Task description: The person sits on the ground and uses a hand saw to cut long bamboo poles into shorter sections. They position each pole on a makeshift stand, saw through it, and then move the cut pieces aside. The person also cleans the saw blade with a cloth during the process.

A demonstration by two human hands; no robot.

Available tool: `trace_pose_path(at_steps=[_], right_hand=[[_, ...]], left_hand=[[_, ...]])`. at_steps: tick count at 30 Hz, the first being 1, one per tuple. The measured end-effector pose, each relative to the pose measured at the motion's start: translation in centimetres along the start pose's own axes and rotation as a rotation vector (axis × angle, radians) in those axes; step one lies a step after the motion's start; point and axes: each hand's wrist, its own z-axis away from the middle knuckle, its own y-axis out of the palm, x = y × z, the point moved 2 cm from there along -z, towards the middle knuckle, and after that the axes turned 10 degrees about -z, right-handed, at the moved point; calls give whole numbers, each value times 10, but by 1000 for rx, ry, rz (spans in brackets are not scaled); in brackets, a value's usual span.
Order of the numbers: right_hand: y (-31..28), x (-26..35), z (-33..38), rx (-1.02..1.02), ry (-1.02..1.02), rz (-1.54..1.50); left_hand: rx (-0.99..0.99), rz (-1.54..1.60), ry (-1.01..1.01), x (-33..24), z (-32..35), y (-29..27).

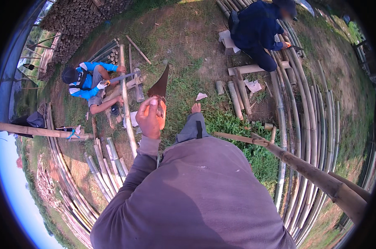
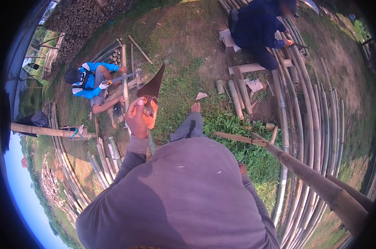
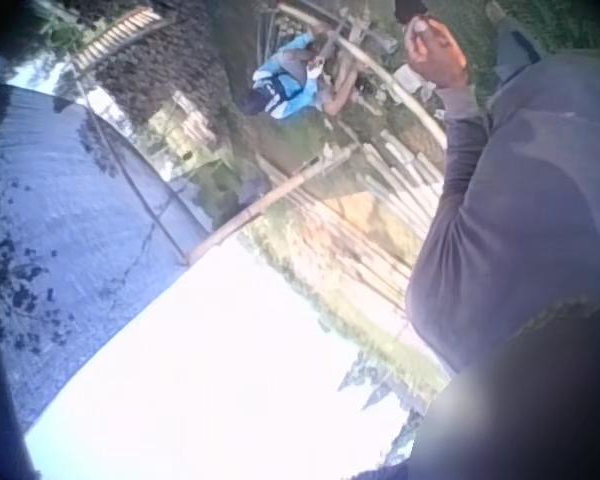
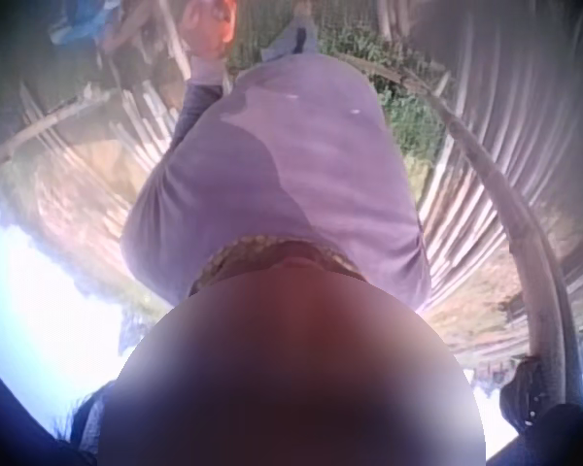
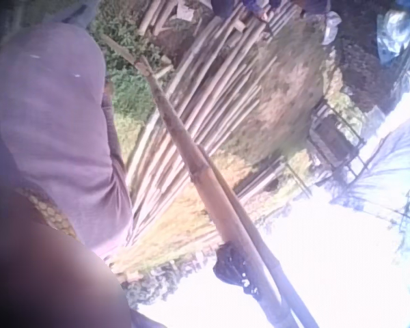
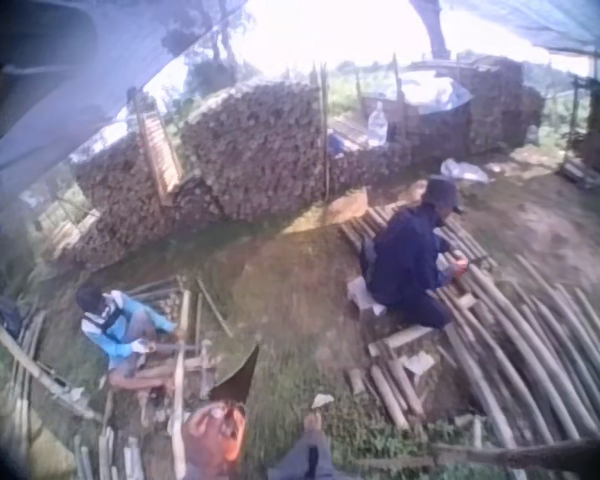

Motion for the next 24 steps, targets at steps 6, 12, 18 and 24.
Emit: trace_pose_path(at_steps=[6, 12, 18, 24], right_hand=[[-30, 54, -163, -128, -59, 166], [-80, 288, -298, -247, -52, 109], [-120, 510, -375, -332, -168, 72], [-193, 668, -505, -135, -164, 75]], left_hand=[[24, 104, -43, 50, -172, 74], [131, 116, -62, 75, -395, 160], [96, 212, -78, 33, -573, 222], [-137, 524, -178, 19, -725, 269]])
